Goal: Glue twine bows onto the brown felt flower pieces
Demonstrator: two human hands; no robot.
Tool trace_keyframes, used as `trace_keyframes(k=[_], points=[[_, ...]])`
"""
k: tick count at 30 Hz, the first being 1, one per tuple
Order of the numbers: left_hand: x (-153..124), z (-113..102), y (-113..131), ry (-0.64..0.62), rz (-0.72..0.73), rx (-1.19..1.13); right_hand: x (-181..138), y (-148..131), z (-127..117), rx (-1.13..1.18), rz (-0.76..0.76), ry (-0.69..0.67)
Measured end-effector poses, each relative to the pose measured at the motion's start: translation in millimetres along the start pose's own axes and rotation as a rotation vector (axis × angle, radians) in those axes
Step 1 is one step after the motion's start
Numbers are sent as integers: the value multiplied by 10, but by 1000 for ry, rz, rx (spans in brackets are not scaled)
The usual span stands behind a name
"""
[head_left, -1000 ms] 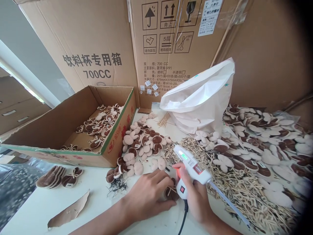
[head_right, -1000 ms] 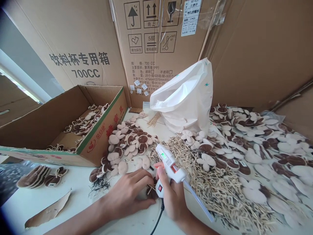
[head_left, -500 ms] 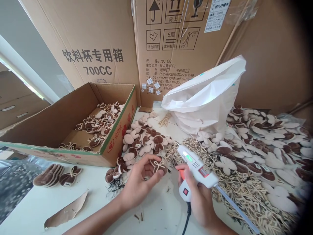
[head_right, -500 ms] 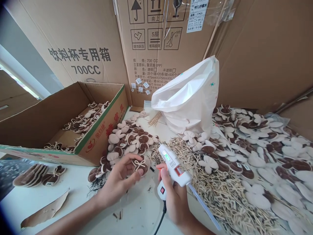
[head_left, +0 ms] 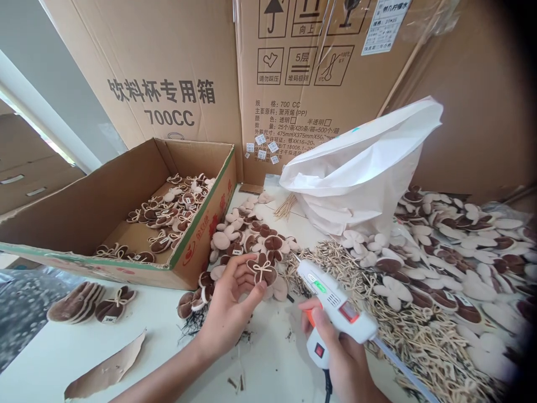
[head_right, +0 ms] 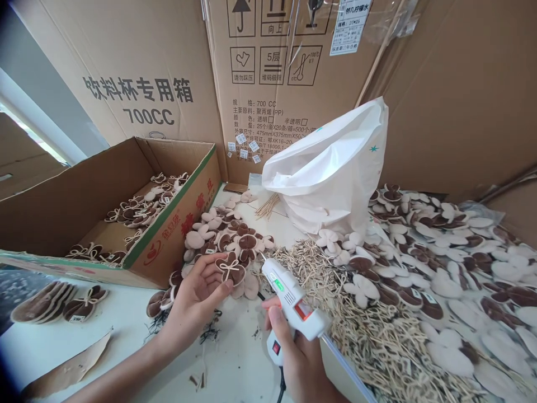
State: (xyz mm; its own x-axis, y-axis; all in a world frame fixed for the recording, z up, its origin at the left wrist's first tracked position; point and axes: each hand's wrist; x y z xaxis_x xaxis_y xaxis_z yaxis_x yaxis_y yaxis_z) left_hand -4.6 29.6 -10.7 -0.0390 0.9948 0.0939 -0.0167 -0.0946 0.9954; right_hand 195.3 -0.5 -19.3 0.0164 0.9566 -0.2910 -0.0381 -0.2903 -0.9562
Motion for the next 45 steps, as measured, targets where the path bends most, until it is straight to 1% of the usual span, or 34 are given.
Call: trace_keyframes(k=[3,5,8,10,16,20,23,29,34,38,39,43,45], points=[[23,-21,4,12,6,21,10,5,-4,0,-20,-7],[35,-41,0,11,5,77,21,19,-10,11,-7,1],[41,-61,-6,-18,18,176,22,21,-8,16,30,13],[39,-58,-1,-39,28,202,15,6,-1,2,43,21],[25,-17,58,-67,4,142,5,-32,19,10,28,6],[19,-13,74,-54,-20,115,9,-36,16,-10,30,7],[11,-21,72,-43,-28,131,10,-41,13,-17,27,2],[0,-44,99,-71,-30,185,7,-39,9,-21,32,-7],[-9,-28,121,-166,12,192,23,-45,17,-10,15,17],[-44,10,117,-259,8,147,57,-86,35,-33,-22,37],[-55,21,112,-276,9,135,68,-91,34,-36,-34,23],[-89,53,111,-334,39,101,117,-56,-4,-61,-91,-117],[-96,49,133,-364,55,96,138,-15,-29,-68,-95,-140]])
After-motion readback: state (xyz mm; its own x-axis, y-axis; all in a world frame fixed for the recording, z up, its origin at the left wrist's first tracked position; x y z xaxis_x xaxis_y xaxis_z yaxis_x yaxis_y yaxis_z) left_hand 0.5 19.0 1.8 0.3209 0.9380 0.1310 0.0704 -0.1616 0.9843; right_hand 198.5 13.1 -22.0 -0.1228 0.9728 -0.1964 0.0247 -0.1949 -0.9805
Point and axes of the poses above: each hand's wrist, its own x-axis towards the middle knuckle, its own z-axis out of the palm, y = z × x, and after that the axes turned 8 degrees about z, right-handed
